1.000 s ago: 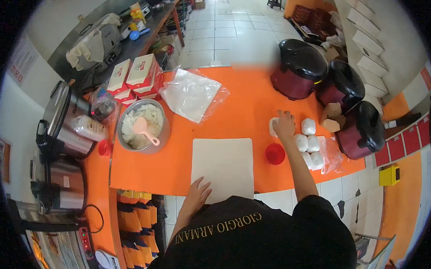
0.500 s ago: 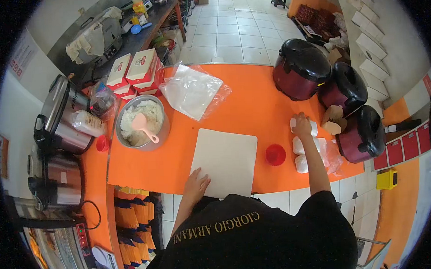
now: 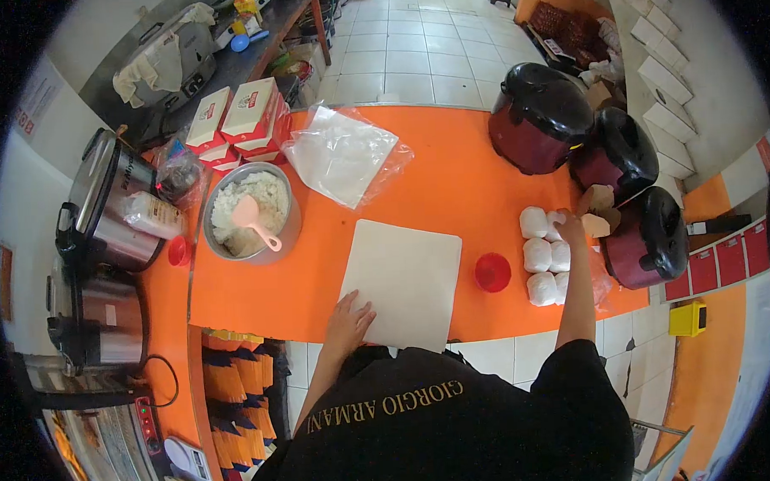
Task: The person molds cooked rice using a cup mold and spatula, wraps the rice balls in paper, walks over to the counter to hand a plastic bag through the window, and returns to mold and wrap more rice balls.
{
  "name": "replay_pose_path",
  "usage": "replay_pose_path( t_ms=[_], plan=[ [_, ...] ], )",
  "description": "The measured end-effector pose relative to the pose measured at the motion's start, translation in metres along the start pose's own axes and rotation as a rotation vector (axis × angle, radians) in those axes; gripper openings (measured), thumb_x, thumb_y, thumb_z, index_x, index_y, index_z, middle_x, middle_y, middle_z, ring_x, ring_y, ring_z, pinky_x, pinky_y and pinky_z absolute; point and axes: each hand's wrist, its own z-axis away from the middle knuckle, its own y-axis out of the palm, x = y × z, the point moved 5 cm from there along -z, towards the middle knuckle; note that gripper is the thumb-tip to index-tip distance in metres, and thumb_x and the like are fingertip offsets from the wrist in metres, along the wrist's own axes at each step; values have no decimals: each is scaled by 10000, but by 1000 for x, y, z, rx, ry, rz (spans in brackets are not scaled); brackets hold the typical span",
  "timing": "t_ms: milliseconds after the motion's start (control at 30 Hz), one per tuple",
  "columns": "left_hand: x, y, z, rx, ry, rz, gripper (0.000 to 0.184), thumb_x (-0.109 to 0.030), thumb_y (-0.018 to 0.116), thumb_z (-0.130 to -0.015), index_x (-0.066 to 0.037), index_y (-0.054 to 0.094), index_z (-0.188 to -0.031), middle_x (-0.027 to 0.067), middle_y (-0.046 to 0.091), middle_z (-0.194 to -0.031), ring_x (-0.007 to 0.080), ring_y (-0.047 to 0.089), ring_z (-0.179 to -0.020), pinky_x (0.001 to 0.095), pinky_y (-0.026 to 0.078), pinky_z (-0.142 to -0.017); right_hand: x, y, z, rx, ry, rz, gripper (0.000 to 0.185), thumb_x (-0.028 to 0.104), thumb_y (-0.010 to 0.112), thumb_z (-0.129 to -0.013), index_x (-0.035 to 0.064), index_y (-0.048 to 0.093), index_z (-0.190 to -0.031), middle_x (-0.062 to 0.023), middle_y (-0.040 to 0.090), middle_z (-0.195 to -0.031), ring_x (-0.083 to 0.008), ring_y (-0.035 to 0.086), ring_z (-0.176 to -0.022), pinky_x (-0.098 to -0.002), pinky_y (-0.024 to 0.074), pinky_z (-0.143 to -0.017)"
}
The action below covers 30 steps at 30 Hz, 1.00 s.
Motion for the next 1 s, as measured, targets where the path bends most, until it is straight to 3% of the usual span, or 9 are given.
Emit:
replay_pose_path(
  t_ms=[67, 200, 267, 400, 567, 667, 733, 867, 1000],
  plan=[
    [-1, -1, 0, -14, -6, -11, 398, -411, 458, -862, -112, 617, -1073, 134, 384, -1298, 330, 369, -1175, 422, 348, -945, 5, 1, 10, 38, -37, 16, 457, 225, 637, -711, 90, 480, -1118, -185, 588, -970, -349, 523, -969, -446, 447, -794],
    [-14, -12, -3, 116, -104, -10, 444, -421, 426, -871, -93, 588, -1124, 146, 324, -1340, 322, 322, -1200, 422, 275, -998, 96, -42, 77, -546, -225, -7, 416, 215, 649, -705, 34, 508, -1052, -190, 552, -941, -372, 501, -930, -433, 421, -814],
    [-17, -15, -4, 111, -102, -8, 433, -413, 441, -867, -85, 594, -1104, 152, 346, -1320, 321, 344, -1179, 426, 290, -983, 151, -46, 119, -203, -139, -96, 314, 212, 650, -701, 5, 568, -922, -180, 525, -1013, -383, 492, -922, -432, 418, -813],
    [14, 26, -12, 127, 109, -102, 423, -409, 472, -857, -76, 597, -1086, 151, 392, -1279, 342, 365, -1163, 426, 336, -946, 198, -25, 186, -156, -247, -11, 295, 275, 633, -695, 3, 595, -804, -181, 506, -1055, -376, 463, -985, -444, 407, -817],
    [-11, -44, -14, 182, 247, 522, 511, -322, 542, -843, -79, 404, -1271, 150, 373, -1303, 312, 363, -1192, 440, 300, -985, 242, -6, 199, -197, -237, 173, 286, 268, 609, -719, -2, 596, -812, -179, 512, -1057, -369, 457, -1011, -434, 406, -827],
    [3, -92, -9, 200, -27, 1001, 701, -196, 615, -805, -121, 197, -1362, 127, 341, -1325, 277, 360, -1205, 445, 315, -986, 336, -67, 218, -183, -409, -153, 194, 175, 593, -752, -6, 585, -824, -165, 510, -1057, -352, 461, -1005, -415, 410, -824],
    [27, -109, -3, 184, -11, 1137, 779, -128, 631, -782, -140, 120, -1370, 123, 315, -1332, 272, 341, -1217, 441, 345, -968, 421, -101, 237, 160, -718, -758, 134, 114, 572, -776, -11, 567, -822, -173, 511, -1016, -337, 470, -976, -416, 411, -798],
    [72, -159, 20, 103, -239, 1513, 905, -5, 678, -709, -165, 73, -1363, 118, 307, -1314, 240, 351, -1204, 402, 354, -969, 498, -85, 217, -9, -635, -902, 117, 64, 616, -749, -8, 574, -831, -140, 512, -907, -290, 496, -869, -377, 412, -758],
    [131, -198, 33, -139, -44, 1342, 865, -12, 681, -705, -179, 122, -1344, 103, 318, -1301, 249, 367, -1188, 393, 375, -957, 595, -52, 187, -186, -832, -499, 213, 174, 568, -789, -26, 567, -861, -180, 497, -894, -318, 489, -850, -401, 418, -748]
  ],
)
